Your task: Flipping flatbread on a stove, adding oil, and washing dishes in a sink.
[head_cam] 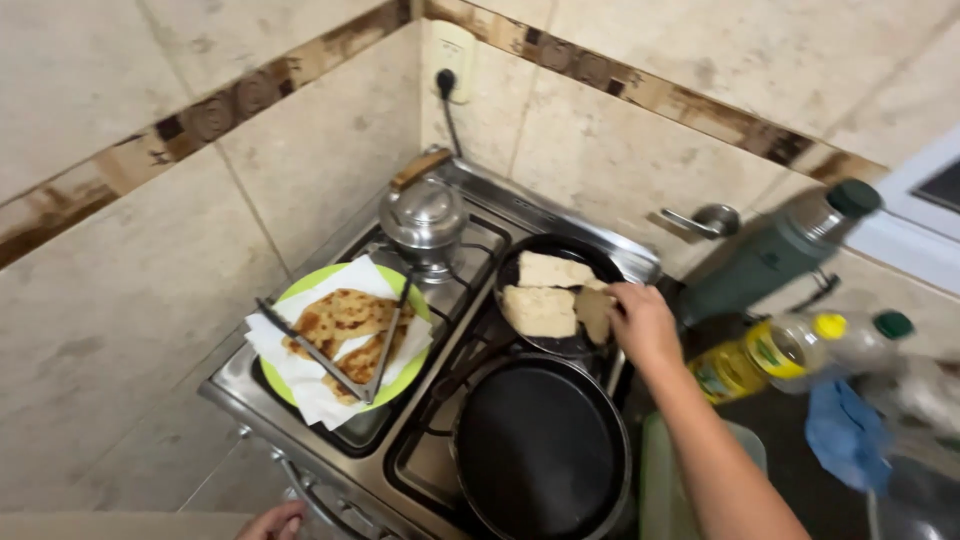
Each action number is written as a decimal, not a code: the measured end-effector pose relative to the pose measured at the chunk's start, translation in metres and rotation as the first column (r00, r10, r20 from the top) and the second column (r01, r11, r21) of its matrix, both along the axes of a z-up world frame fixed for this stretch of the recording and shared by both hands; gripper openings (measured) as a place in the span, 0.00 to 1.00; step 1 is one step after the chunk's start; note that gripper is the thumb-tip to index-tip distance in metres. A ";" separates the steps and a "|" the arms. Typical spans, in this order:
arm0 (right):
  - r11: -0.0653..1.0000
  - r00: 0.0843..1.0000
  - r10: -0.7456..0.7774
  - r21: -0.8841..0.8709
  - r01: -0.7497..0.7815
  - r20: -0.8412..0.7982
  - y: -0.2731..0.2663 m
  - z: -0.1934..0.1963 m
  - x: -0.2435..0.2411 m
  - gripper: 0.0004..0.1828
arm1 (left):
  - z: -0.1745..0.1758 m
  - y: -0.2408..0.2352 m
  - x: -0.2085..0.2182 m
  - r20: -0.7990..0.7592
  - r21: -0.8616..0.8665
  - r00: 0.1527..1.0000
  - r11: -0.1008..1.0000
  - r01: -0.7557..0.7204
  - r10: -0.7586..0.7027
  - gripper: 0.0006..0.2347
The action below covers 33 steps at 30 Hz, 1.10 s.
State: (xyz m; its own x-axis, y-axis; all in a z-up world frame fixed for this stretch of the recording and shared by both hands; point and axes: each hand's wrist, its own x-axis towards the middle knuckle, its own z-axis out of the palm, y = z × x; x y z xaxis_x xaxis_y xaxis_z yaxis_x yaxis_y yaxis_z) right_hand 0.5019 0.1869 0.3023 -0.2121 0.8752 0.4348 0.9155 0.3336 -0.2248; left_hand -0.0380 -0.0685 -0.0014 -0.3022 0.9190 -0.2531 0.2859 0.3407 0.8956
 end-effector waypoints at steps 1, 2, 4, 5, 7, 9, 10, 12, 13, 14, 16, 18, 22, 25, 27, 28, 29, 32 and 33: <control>1.000 1.000 -0.024 -0.002 0.024 0.001 -0.027 0.006 0.010 0.15 | 0.002 0.005 0.004 0.001 -0.002 1.000 1.000 0.024 -0.024 0.10; 0.999 0.998 -0.033 0.017 0.034 -0.049 -0.054 0.012 0.021 0.13 | 0.004 0.012 0.008 -0.067 -0.046 0.997 0.998 0.042 -0.045 0.10; 0.997 0.993 -0.067 0.040 0.071 -0.096 -0.108 0.023 0.047 0.10 | 0.039 0.023 0.030 -0.132 -0.084 0.987 0.993 0.083 -0.094 0.09; 0.963 0.948 -0.266 -0.015 0.268 -0.175 -0.135 0.027 0.064 0.10 | 0.073 0.027 0.048 -0.111 -0.002 0.992 0.999 0.052 -0.052 0.08; 0.873 0.841 -0.486 -0.091 0.479 -0.238 -0.190 0.018 0.112 0.11 | 0.115 0.029 0.069 -0.084 0.066 0.995 0.996 0.052 -0.046 0.07; 0.621 0.693 -0.719 0.405 0.671 -0.046 -0.248 -0.007 0.177 0.05 | 0.135 0.038 0.081 -0.036 -0.026 0.995 0.996 0.087 -0.088 0.09; 0.597 0.667 -0.743 0.406 0.692 -0.045 -0.273 -0.020 0.209 0.05 | 0.144 0.042 0.087 -0.034 -0.026 0.992 0.992 0.123 -0.124 0.09; 0.489 0.496 -0.867 0.284 0.825 0.051 -0.326 -0.046 0.269 0.17 | 0.162 0.047 0.098 -0.111 0.060 0.982 0.985 0.162 -0.154 0.08; 0.467 0.472 -0.880 0.284 0.838 0.052 -0.343 -0.035 0.259 0.17 | 0.151 0.051 0.097 -0.110 0.060 0.977 0.980 0.188 -0.181 0.08; 0.223 0.222 -0.960 -0.012 0.975 0.169 -0.357 -0.024 0.249 0.25 | 0.141 0.055 0.097 -0.149 0.052 0.965 0.973 0.225 -0.215 0.08; -0.117 -0.027 -0.942 -0.253 0.960 0.334 -0.385 -0.012 0.236 0.37 | 0.149 0.058 0.102 -0.184 0.052 0.948 0.960 0.275 -0.261 0.08; -0.046 0.082 -0.945 -0.380 0.924 0.316 -0.413 -0.014 0.227 0.22 | 0.182 0.051 0.112 -0.149 -0.024 0.957 0.969 0.246 -0.247 0.09; -0.108 0.026 -0.983 -0.684 0.721 0.183 -0.381 0.029 0.062 0.25 | 0.177 0.052 0.116 -0.184 -0.077 0.938 0.955 0.285 -0.295 0.08; 0.184 0.433 -0.894 -0.784 0.593 0.118 -0.387 -0.038 0.001 0.32 | 0.156 0.050 0.113 -0.195 0.049 0.937 0.951 0.305 -0.290 0.08; 0.298 0.614 -0.787 -0.837 0.459 0.057 -0.383 -0.065 -0.036 0.31 | 0.162 0.048 0.115 -0.068 0.035 0.938 0.939 0.342 -0.339 0.08; 0.302 0.617 -0.785 -0.837 0.457 0.054 -0.382 -0.070 -0.040 0.31 | 0.163 0.046 0.114 -0.070 0.037 0.939 0.940 0.339 -0.336 0.08; 0.351 0.577 -0.816 -0.823 0.446 -0.035 -0.382 -0.075 -0.043 0.31 | 0.163 0.045 0.112 -0.100 0.020 0.939 0.943 0.333 -0.329 0.09; 0.568 0.615 -0.767 -0.642 0.515 -0.186 -0.365 -0.060 -0.030 0.20 | 0.177 0.036 0.106 -0.104 -0.030 0.956 0.961 0.274 -0.276 0.08; 0.699 0.686 -0.694 -0.436 0.567 -0.219 -0.359 -0.050 -0.021 0.11 | 0.182 0.031 0.105 -0.071 -0.063 0.968 0.970 0.237 -0.241 0.08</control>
State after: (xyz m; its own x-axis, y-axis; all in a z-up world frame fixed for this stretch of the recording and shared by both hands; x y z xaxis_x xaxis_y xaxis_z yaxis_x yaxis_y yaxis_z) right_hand 0.4808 -0.1718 0.2522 0.5487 0.8348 0.0447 0.7154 -0.4412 -0.5418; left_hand 0.0674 -0.0377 0.1804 -0.0964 0.9527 -0.2883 0.4326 0.3009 0.8499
